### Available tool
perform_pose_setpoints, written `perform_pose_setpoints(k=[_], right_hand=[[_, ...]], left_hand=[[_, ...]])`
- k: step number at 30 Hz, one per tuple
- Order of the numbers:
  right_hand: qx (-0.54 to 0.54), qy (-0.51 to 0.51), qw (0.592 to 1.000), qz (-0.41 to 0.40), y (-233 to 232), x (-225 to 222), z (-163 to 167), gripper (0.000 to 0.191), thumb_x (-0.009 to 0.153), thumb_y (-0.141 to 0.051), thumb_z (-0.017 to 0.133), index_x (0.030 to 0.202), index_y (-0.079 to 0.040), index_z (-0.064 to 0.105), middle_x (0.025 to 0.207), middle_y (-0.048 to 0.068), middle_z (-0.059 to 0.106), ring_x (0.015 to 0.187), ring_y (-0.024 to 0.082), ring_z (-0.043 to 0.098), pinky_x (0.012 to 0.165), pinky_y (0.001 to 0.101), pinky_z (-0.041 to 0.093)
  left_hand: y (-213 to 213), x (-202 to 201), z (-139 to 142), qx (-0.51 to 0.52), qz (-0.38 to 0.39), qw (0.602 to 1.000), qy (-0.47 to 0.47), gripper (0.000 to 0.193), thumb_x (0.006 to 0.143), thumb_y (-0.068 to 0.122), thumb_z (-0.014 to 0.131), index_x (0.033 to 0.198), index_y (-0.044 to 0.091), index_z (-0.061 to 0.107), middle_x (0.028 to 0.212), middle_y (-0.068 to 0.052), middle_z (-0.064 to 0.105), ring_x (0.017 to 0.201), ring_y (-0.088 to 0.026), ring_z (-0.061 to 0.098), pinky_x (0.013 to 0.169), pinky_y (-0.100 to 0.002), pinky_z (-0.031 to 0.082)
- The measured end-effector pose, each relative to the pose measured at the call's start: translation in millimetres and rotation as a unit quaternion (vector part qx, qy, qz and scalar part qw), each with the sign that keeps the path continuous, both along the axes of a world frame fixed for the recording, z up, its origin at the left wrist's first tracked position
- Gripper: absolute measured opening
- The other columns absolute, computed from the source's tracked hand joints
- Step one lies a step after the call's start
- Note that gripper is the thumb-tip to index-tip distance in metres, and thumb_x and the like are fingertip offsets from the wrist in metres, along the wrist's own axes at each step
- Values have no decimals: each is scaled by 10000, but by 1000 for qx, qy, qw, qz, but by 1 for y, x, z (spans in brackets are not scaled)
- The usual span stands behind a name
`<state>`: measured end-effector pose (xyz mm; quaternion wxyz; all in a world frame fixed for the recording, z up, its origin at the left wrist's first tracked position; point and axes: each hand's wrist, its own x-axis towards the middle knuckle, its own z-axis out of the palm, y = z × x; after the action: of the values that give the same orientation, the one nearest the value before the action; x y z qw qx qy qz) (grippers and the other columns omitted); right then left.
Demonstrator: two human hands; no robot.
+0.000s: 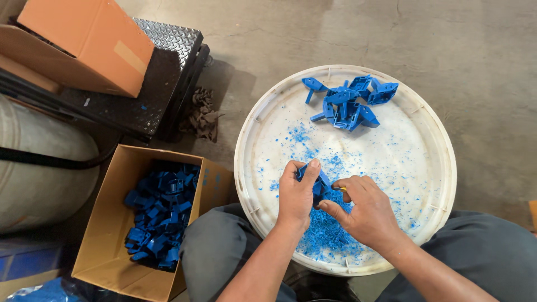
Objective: The person holds blue plastic parts and scrapes excess material from their interior surfaces with a utility knife over a white bin containing plastic shavings.
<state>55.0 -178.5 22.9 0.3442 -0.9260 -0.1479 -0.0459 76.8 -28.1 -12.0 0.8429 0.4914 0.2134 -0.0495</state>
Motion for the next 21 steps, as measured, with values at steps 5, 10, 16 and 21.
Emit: perform_pose_setpoints(k=[5,10,16,21], right_hand=[[-33,16,999,14,-1,2,0,436,777,-484,769,909,-76,694,768,73,656,770,293,612,669,425,497],[-58,34,998,20,-2,3,0,440,802,-491,748,897,-69,673,778,81,646,782,305,600,688,432,489],[-34,15,999,23,-1,3,0,445,818,-493,723,910,-62,662,770,82,637,766,305,595,677,435,482],[-44,29,998,24,-2,2,0,440,820,-490,726,891,-61,655,770,85,636,768,313,591,686,438,480]], left_hand=[[1,-1,3,16,-13,1000,8,333,907,337,754,913,76,547,752,-14,608,573,-68,530,437,-259,411],[1,0,8,29,-24,999,23,360,901,368,752,915,76,542,718,-20,609,515,-75,532,366,-269,385],[1,0,9,36,-24,999,24,367,902,379,750,908,73,547,711,-24,607,510,-74,536,360,-268,388],[1,-1,6,39,-23,999,21,371,898,388,750,907,80,543,710,-20,598,504,-73,524,356,-270,381]])
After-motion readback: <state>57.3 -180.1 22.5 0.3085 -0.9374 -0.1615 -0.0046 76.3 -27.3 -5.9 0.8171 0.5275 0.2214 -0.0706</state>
